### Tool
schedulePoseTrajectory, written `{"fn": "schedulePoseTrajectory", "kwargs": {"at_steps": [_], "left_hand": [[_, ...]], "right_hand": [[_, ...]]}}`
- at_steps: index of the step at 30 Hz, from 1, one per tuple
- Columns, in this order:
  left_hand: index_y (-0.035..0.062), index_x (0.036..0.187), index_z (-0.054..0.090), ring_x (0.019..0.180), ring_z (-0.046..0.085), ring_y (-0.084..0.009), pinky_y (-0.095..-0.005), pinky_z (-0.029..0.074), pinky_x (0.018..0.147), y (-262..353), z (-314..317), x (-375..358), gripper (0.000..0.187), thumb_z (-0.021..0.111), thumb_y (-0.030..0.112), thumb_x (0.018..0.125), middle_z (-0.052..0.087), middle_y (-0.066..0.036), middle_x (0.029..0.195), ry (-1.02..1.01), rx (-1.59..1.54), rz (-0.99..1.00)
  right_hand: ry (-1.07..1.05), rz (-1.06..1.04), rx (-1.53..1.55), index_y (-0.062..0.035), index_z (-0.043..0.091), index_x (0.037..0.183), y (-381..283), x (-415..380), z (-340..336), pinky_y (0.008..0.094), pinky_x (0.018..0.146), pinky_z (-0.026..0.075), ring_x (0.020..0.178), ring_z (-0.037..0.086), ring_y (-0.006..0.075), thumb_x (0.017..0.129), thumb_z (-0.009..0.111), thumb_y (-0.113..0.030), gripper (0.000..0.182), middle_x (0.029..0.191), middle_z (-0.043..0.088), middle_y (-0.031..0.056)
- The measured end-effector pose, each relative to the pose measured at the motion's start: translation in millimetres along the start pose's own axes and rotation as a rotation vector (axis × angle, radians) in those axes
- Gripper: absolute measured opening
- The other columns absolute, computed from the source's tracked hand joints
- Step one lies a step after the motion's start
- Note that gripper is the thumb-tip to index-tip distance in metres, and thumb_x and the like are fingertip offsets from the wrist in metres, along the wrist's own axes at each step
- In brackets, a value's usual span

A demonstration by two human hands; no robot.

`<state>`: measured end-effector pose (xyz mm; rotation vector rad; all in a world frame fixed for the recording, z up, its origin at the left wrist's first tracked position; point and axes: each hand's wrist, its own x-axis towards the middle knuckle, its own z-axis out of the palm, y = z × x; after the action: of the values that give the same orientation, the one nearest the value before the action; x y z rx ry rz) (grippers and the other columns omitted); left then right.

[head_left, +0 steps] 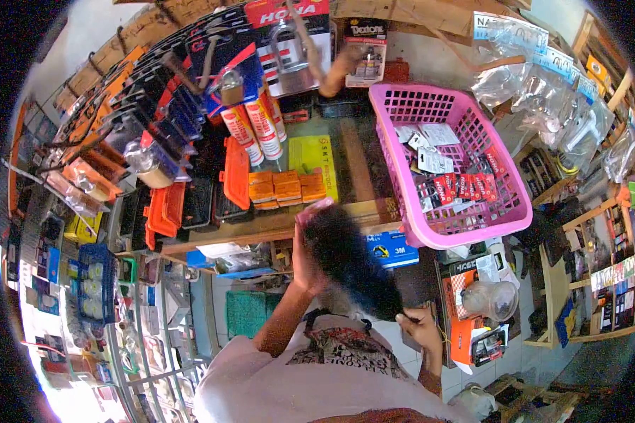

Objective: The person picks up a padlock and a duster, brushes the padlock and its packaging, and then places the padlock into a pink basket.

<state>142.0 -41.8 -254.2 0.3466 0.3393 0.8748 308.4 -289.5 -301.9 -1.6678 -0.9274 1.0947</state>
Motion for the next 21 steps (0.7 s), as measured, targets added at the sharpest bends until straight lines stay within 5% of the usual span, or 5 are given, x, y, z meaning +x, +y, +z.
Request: {"fn": "schedulePoseTrajectory", "kwargs": {"at_steps": [1,8,14,17,21], "left_hand": [[0.0087,0.136,0.046,0.121,0.052,-0.0299,-0.0506,0.04,0.105,0.5,-6.2,1.1,0.071,0.036,0.065,0.094,0.054,-0.01,0.132,-0.017,0.003,0.028],[0.0128,0.13,0.05,0.091,0.067,-0.0258,-0.041,0.058,0.075,12.7,-4.3,-19.2,0.06,0.045,0.06,0.094,0.062,-0.008,0.107,0.042,-0.237,-0.044],[0.0138,0.14,0.044,0.118,0.057,-0.0318,-0.0511,0.042,0.104,8.0,12.2,-25.2,0.069,0.036,0.064,0.094,0.056,-0.014,0.131,0.077,-0.011,0.223],[0.0133,0.136,0.048,0.109,0.061,-0.03,-0.0488,0.047,0.097,4.6,-15.2,-30.5,0.061,0.039,0.059,0.097,0.059,-0.013,0.125,-0.297,-0.055,0.015],[0.0132,0.129,0.055,0.097,0.065,-0.0278,-0.0394,0.054,0.086,2.7,-36.4,-32.3,0.061,0.042,0.061,0.094,0.064,-0.011,0.114,0.037,0.282,0.051]], "right_hand": [[-0.138,0.093,-0.009,0.0003,0.07,0.103,18.4,2.7,-7.2,0.0257,0.054,0.041,0.063,0.048,0.0048,0.091,0.069,-0.019,0.023,0.068,0.059,-0.0039],[-0.092,0.015,-0.158,0.0013,0.07,0.101,-6.6,8.3,-7.9,0.0266,0.057,0.043,0.066,0.051,0.0051,0.091,0.067,-0.015,0.019,0.071,0.062,-0.0012],[-0.187,0.013,-0.1,0.0008,0.07,0.097,-0.5,4.8,-12.3,0.0256,0.054,0.039,0.062,0.046,0.0043,0.092,0.066,-0.017,0.019,0.065,0.055,-0.0032],[-0.327,0.166,-0.111,0.0023,0.07,0.101,0.2,9.5,-17.6,0.0264,0.058,0.044,0.067,0.052,0.0056,0.092,0.067,-0.017,0.022,0.069,0.062,0.0],[-0.135,-0.005,-0.084,0.002,0.07,0.103,-1.8,8.5,-6.9,0.0254,0.056,0.043,0.065,0.05,0.0047,0.091,0.069,-0.019,0.024,0.069,0.062,-0.0001]]}}
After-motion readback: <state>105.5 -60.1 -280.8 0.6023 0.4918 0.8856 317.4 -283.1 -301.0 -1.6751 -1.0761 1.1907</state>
